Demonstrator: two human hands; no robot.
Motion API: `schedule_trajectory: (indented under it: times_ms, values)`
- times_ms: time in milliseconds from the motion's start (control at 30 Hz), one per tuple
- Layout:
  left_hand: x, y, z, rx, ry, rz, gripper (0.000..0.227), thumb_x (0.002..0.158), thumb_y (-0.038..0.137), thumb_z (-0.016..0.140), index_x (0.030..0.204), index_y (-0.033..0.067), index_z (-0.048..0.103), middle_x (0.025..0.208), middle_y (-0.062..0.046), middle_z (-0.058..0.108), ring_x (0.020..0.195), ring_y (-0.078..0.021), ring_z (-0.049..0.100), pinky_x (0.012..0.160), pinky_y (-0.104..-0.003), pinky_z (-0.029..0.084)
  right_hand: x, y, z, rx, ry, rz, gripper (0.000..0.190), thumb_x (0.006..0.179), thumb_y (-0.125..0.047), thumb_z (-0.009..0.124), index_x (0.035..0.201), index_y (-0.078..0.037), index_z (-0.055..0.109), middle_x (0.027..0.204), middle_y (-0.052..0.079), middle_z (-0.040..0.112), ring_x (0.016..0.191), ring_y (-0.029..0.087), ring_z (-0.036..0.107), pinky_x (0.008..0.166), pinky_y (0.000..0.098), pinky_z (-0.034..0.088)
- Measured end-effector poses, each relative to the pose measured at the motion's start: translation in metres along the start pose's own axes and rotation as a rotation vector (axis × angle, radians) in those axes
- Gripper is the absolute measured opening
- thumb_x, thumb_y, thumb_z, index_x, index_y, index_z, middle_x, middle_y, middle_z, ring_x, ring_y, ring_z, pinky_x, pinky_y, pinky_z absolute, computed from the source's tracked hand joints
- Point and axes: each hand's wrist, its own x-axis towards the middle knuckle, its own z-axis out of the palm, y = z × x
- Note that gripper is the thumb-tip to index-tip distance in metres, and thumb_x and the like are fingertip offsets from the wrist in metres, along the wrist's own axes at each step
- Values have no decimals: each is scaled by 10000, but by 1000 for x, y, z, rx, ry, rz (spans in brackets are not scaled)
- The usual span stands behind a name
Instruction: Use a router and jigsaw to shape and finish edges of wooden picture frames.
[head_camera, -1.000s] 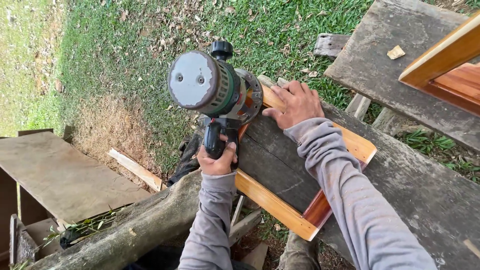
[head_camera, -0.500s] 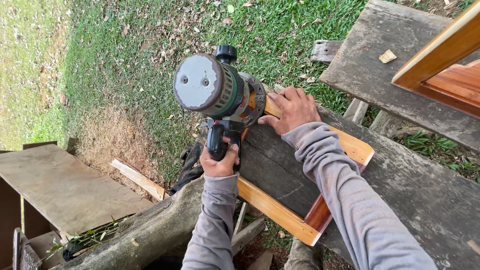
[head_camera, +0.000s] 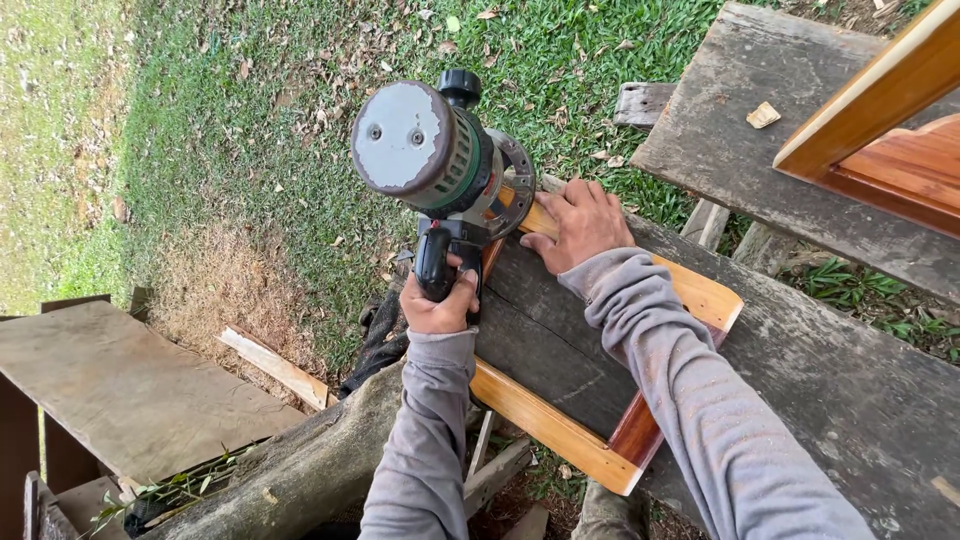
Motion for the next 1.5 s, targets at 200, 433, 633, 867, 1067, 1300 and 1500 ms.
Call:
schedule_trajectory:
  times_ms: [200,433,633,867,1067,1300,1500]
  values:
    - [7,-2,1,9,-21,-3,226,829,-58,740,1030,5,658,747,-58,658,522,-111,586,481,-263,470,0,3,2,15,14,4,592,719,-421,883,1182,-81,738,1055,97,609,1109,310,556,953,464,438]
    - [9,0,-2,28,-66,-4,244,814,-70,728,1029,14,650,746,-58,665,524,-116,603,477,-268,489,1,4,2,17,-2,19,588,716,-419,889,1156,-61,737,1057,108,614,1118,321,556,967,472,436]
    - [10,1,-1,28,-82,-3,237,828,-69,733,1035,16,654,750,-53,659,532,-114,599,488,-268,486,1,4,1,25,8,17,568,717,-408,894,1129,-52,733,1076,119,617,1133,331,555,985,480,434]
    - [10,3,-1,44,-92,9,242,823,-72,734,1033,20,656,745,-54,662,534,-116,604,492,-270,493,0,4,1,30,16,15,566,709,-403,896,1120,-51,731,1065,122,612,1119,337,555,969,483,438]
    - [10,3,-2,21,-108,-6,240,826,-77,731,1031,21,652,744,-51,660,535,-112,596,493,-267,486,1,5,3,29,17,24,576,700,-404,899,1119,-46,731,1067,125,613,1118,339,556,966,481,443]
    - [8,4,0,10,-101,-11,232,826,-89,728,1019,19,661,731,-44,655,532,-108,592,490,-265,480,1,4,3,6,20,28,580,699,-404,899,1120,-42,729,1061,130,614,1104,338,558,958,478,451]
    - [8,4,-3,14,-106,-7,243,818,-94,723,1022,21,661,733,-43,655,535,-110,599,486,-268,485,0,2,1,14,26,19,562,712,-394,892,1116,-40,727,1058,127,616,1099,336,559,957,477,454]
